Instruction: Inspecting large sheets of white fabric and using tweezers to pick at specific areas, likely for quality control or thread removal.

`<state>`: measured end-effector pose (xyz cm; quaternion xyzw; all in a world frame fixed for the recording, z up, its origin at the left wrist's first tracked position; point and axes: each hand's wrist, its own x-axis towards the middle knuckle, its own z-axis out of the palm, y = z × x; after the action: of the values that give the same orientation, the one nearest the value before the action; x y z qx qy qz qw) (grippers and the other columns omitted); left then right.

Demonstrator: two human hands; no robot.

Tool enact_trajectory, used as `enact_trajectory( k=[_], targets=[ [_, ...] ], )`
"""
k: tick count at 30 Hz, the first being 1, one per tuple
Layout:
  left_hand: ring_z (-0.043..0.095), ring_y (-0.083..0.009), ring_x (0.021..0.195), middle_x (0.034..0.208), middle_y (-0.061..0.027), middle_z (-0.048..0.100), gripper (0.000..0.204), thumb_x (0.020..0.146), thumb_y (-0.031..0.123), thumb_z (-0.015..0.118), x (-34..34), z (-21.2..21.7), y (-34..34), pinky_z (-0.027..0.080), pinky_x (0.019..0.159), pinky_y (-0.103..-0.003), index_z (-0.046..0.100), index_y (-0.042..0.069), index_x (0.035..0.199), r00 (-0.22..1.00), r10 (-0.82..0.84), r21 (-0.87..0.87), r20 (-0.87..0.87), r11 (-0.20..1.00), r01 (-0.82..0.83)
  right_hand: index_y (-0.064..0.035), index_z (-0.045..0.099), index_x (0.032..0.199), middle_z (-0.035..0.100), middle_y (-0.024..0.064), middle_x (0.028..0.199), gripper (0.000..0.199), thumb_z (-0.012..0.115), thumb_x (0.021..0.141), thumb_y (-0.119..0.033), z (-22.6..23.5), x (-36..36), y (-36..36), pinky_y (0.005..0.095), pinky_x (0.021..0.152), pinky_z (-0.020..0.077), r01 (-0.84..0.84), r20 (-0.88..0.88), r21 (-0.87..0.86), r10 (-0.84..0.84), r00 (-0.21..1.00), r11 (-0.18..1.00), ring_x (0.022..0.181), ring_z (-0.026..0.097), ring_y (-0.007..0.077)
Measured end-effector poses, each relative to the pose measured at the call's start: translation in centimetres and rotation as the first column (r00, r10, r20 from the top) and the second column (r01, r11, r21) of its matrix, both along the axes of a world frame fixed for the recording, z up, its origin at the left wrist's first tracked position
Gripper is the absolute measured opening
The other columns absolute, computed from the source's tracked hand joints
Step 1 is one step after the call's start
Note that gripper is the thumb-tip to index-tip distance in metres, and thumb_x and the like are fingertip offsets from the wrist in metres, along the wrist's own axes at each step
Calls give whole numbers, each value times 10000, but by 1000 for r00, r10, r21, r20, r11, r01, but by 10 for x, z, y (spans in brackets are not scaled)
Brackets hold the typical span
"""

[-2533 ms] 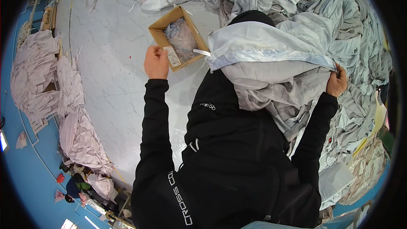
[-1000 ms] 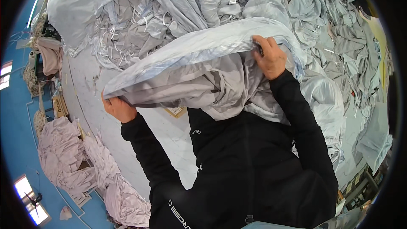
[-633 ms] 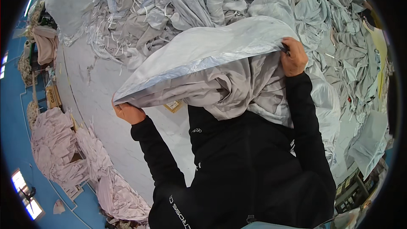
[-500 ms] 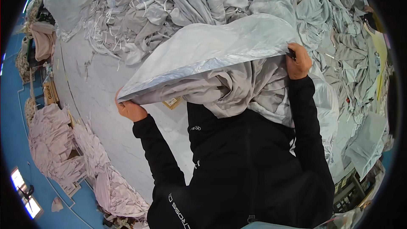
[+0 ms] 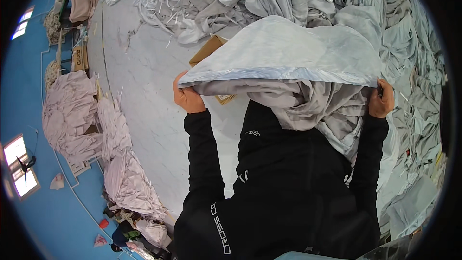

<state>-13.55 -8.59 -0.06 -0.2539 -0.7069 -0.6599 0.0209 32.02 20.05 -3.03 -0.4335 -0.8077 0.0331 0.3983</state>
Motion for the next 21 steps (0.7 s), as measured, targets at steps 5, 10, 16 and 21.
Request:
enact_trajectory(
  k=[5, 10, 16, 21],
  targets=[
    [618, -160, 939, 1038, -90, 671, 230, 1000, 94, 500, -14, 10, -3, 487, 858, -279, 653, -49, 1094, 982, -97, -140, 163, 983, 121, -4, 564, 1057, 671, 92, 1123, 170, 571, 888, -18, 28, 11, 31, 204, 740, 462, -372, -377, -280, 255, 890, 885, 814, 625, 129],
    [641, -153, 906, 1014, -96, 694, 264, 977, 151, 589, -38, 14, 8, 505, 833, -273, 659, -45, 1140, 857, -192, -112, 479, 954, 277, -92, 629, 980, 495, -99, 728, 90, 638, 950, -177, 30, 16, 63, 193, 449, 215, -382, -598, -733, -267, 755, 563, 537, 347, -11],
    [647, -159, 855, 983, -81, 701, 232, 914, 130, 657, -47, 21, 32, 514, 780, -286, 683, -47, 1061, 702, -193, -42, 686, 952, 303, -58, 680, 928, 579, -84, 767, 116, 711, 908, -168, -5, 24, 93, 185, 498, 279, -381, -600, -743, -293, 745, 551, 581, 419, -10],
    [651, -163, 853, 983, -79, 700, 222, 915, 127, 659, -55, 17, 34, 519, 771, -286, 680, -43, 1055, 710, -178, -55, 681, 955, 293, -52, 696, 946, 611, -70, 777, 117, 725, 899, -156, -18, 23, 99, 176, 543, 332, -326, -520, -796, -302, 799, 510, 622, 477, 5]
  ],
)
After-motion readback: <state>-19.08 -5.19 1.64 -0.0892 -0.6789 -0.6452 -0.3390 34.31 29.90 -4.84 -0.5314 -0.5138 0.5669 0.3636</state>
